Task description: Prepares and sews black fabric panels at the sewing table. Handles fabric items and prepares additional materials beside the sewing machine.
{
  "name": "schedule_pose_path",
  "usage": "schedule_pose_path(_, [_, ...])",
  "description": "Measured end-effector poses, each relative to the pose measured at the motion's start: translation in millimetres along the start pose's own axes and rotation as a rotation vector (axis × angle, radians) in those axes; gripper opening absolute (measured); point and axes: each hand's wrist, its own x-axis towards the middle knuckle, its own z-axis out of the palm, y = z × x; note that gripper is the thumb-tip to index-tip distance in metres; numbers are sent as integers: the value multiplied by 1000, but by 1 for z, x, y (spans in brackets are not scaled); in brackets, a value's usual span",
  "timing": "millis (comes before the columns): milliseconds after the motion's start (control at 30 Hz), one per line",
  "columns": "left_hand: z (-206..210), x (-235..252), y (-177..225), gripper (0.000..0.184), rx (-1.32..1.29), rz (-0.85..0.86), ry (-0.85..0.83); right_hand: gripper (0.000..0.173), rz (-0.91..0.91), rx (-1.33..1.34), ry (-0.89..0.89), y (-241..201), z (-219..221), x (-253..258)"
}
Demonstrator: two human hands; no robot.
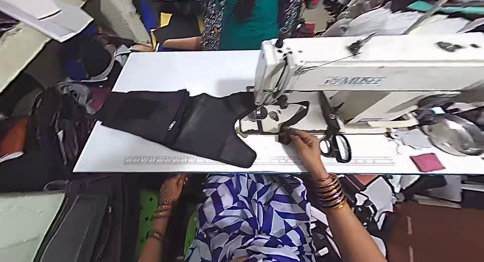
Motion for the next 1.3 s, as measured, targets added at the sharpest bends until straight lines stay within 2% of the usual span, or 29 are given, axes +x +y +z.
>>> schedule_pose_path(100, [24, 28, -54, 46, 2, -120, -17, 40, -22, -15, -7, 3, -5, -3])
schedule_pose_path(133, [33, 35, -60, 47, -9, -139, -31, 37, -20, 0, 21, 3, -5, -4])
schedule_pose_path(233, [52, 47, -61, 44, -114, -144, 11, 15, -51, 55, 53, -3, -3, -4])
schedule_pose_path(300, [53, 52, -46, 40, -222, -101, 40, 15, -72, 75, 72, -3, -4, -3])
schedule_pose_path(333, [52, 53, -40, 39, -267, -85, -8, 17, -64, 103, 71, -2, -5, -4])
schedule_pose_path(400, [46, 52, -31, 37, -219, -74, -234, 21, -78, 185, 45, 0, -5, -6])
schedule_pose_path(467, [29, 42, -13, 41, 78, -90, -479, 21, -119, 273, 10, 6, -8, -4])
schedule_pose_path(533, [4, 24, 16, 48, 202, -35, -575, 20, -112, 342, 45, 7, -11, -3])
schedule_pose_path(567, [-20, 10, 41, 53, 209, 46, -611, 21, -96, 379, 68, 5, -11, -3])
schedule_pose_path(600, [-44, -8, 68, 49, 181, 209, -592, 23, -73, 408, 80, 5, -11, -2])
schedule_pose_path(633, [-62, -28, 92, 40, 98, 454, -502, 25, -36, 431, 79, 4, -12, -1])
schedule_pose_path(700, [-65, -42, 132, 27, -137, 980, -194, 31, 80, 434, 32, -5, -11, 3])
schedule_pose_path(733, [-61, -35, 152, 28, -130, 1149, -132, 34, 171, 410, 3, -14, -9, 7])
schedule_pose_path(767, [-58, -22, 168, 35, -52, 1221, -155, 34, 266, 376, -44, -24, -7, 9])
schedule_pose_path(833, [-46, 17, 195, 50, 131, 1184, -290, 27, 379, 253, -157, -38, -9, 11])
schedule_pose_path(900, [-42, 57, 217, 54, 272, 1111, -317, 15, 372, 89, -180, -43, -12, 9])
schedule_pose_path(1033, [-42, 112, 246, 48, 300, 1026, -212, 2, 276, -198, -127, -36, -22, 0])
schedule_pose_path(1200, [-33, 109, 248, 44, 237, 1031, -170, 18, 290, -110, -138, -41, -18, 2])
schedule_pose_path(1300, [-34, 108, 255, 42, 240, 964, -146, 10, 301, -95, -120, -40, -7, 12])
